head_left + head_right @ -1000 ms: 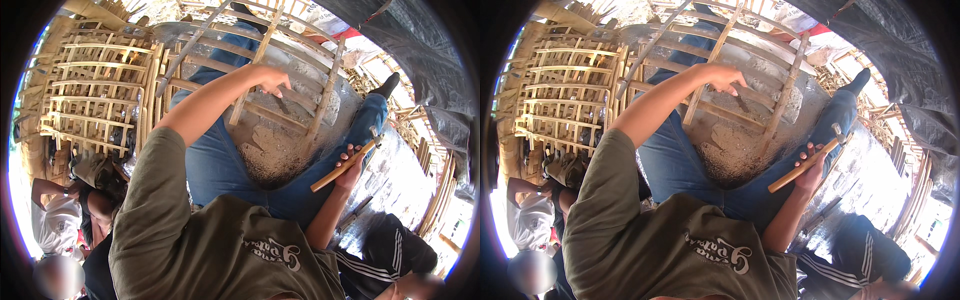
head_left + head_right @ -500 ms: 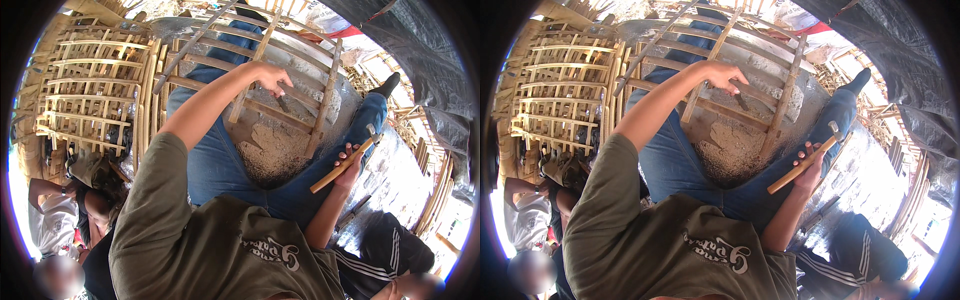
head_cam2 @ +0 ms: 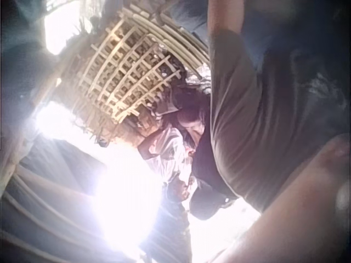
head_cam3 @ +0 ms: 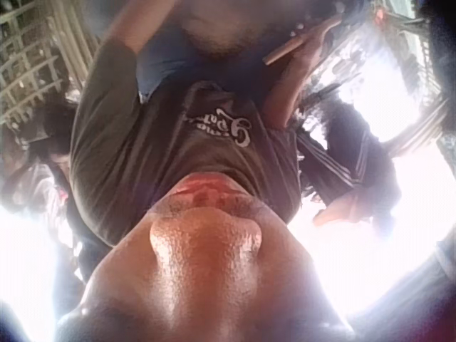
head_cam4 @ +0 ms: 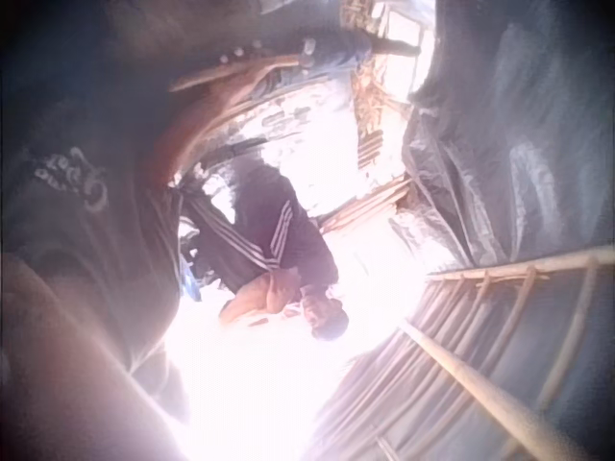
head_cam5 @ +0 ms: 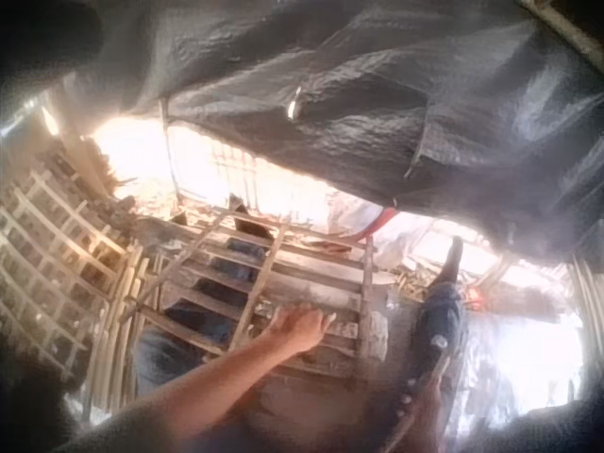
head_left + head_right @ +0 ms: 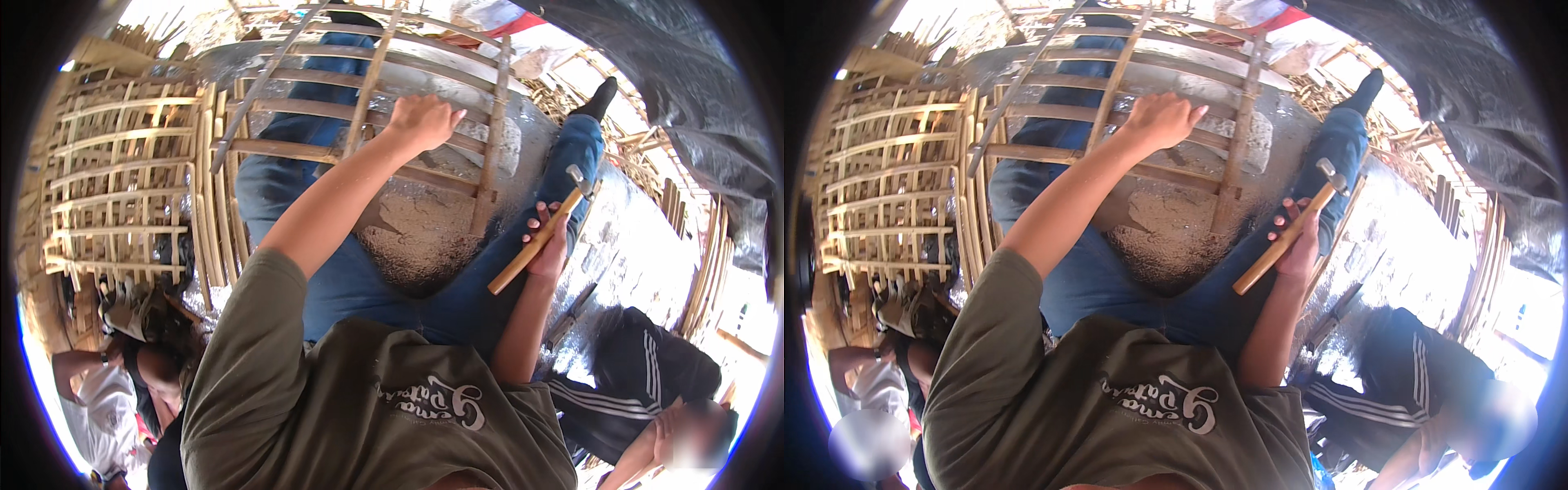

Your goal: The person sits on the ground and uses a hammer to drive nails into a wooden lattice structure. They repeatedly position wooden slats and strike them with the hammer to secure the assembly.

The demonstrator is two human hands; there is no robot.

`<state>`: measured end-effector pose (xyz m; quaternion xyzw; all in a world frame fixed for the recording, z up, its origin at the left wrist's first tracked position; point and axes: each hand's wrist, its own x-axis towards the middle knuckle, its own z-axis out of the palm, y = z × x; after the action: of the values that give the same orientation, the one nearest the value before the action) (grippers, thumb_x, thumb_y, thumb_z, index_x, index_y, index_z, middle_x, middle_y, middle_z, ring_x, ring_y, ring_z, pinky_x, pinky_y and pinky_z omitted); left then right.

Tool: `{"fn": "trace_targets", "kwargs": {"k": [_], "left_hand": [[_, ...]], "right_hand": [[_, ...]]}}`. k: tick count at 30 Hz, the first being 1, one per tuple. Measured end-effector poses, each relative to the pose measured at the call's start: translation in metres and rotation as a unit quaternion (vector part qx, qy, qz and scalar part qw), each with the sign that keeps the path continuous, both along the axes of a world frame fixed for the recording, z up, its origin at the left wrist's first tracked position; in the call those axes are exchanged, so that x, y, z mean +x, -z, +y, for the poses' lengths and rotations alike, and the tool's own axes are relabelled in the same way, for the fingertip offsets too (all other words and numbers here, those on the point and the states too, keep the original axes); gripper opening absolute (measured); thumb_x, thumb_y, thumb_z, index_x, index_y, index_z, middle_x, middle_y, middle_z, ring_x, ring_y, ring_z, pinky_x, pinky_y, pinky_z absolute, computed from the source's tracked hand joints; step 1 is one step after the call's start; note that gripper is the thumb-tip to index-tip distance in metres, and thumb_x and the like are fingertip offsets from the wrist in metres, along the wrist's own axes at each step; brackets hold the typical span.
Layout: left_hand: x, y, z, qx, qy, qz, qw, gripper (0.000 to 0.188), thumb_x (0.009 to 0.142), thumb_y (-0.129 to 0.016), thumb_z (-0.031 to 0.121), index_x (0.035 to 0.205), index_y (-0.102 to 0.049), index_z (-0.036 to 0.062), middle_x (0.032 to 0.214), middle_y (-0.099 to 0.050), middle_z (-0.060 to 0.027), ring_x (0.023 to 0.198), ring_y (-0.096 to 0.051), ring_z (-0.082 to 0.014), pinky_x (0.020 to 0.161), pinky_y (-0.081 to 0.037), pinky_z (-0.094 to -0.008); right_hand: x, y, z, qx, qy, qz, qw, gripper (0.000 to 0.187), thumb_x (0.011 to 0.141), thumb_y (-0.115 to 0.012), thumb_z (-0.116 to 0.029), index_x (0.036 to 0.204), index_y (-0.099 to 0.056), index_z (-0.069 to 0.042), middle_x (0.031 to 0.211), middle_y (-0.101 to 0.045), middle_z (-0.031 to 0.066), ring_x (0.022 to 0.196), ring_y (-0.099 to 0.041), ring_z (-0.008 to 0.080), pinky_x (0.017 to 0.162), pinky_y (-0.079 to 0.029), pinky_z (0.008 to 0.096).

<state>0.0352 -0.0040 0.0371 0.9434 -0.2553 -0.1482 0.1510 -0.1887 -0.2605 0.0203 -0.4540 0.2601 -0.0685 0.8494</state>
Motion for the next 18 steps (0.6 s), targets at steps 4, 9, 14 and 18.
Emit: {"fn": "trace_targets", "kwargs": {"k": [4, 9, 14, 18], "left_hand": [[-0.014, 0.007, -0.004, 0.031, -0.064, -0.019, 0.997, 0.066, 0.105, -0.036, 0.051, 0.068, -0.072, 0.0092, 0.063, -0.067, -0.0106, 0.061, -0.07, -0.0269, 0.056, -0.054, -0.0416], [-0.024, 0.016, -0.013, 0.032, -0.113, -0.082, 0.99, 0.058, 0.103, -0.041, 0.045, 0.072, -0.074, 0.0096, 0.068, -0.069, -0.0126, 0.066, -0.071, -0.0308, 0.075, -0.053, -0.0504], [-0.025, 0.019, -0.015, 0.016, -0.142, -0.098, 0.985, 0.046, 0.099, -0.047, 0.035, 0.073, -0.074, 0.0087, 0.071, -0.071, -0.0147, 0.068, -0.071, -0.0319, 0.079, -0.053, -0.052], [-0.019, 0.021, -0.016, 0.012, -0.148, -0.103, 0.984, 0.045, 0.098, -0.048, 0.034, 0.074, -0.074, 0.0058, 0.072, -0.071, -0.0182, 0.068, -0.071, -0.0344, 0.078, -0.055, -0.0506]], "right_hand": [[0.0, -0.004, 0.003, 0.011, 0.003, -0.004, 1.0, 0.033, 0.103, -0.049, -0.045, 0.12, -0.049, -0.017, 0.11, -0.059, 0.0066, 0.078, -0.056, 0.0157, 0.055, -0.05, 0.0284], [0.0, -0.007, 0.005, 0.016, 0.002, -0.014, 1.0, 0.032, 0.103, -0.049, -0.044, 0.12, -0.048, -0.017, 0.109, -0.059, 0.0072, 0.078, -0.056, 0.0162, 0.055, -0.051, 0.0285], [0.0, -0.006, 0.002, 0.044, -0.025, -0.029, 0.998, 0.029, 0.105, -0.047, -0.042, 0.118, -0.049, -0.016, 0.105, -0.056, 0.0056, 0.074, -0.052, 0.0137, 0.052, -0.045, 0.0248], [0.001, -0.008, 0.001, 0.112, -0.05, -0.065, 0.99, 0.027, 0.106, -0.046, -0.04, 0.116, -0.049, -0.016, 0.089, -0.047, 0.0004, 0.062, -0.039, 0.0055, 0.043, -0.029, 0.0159]]}}
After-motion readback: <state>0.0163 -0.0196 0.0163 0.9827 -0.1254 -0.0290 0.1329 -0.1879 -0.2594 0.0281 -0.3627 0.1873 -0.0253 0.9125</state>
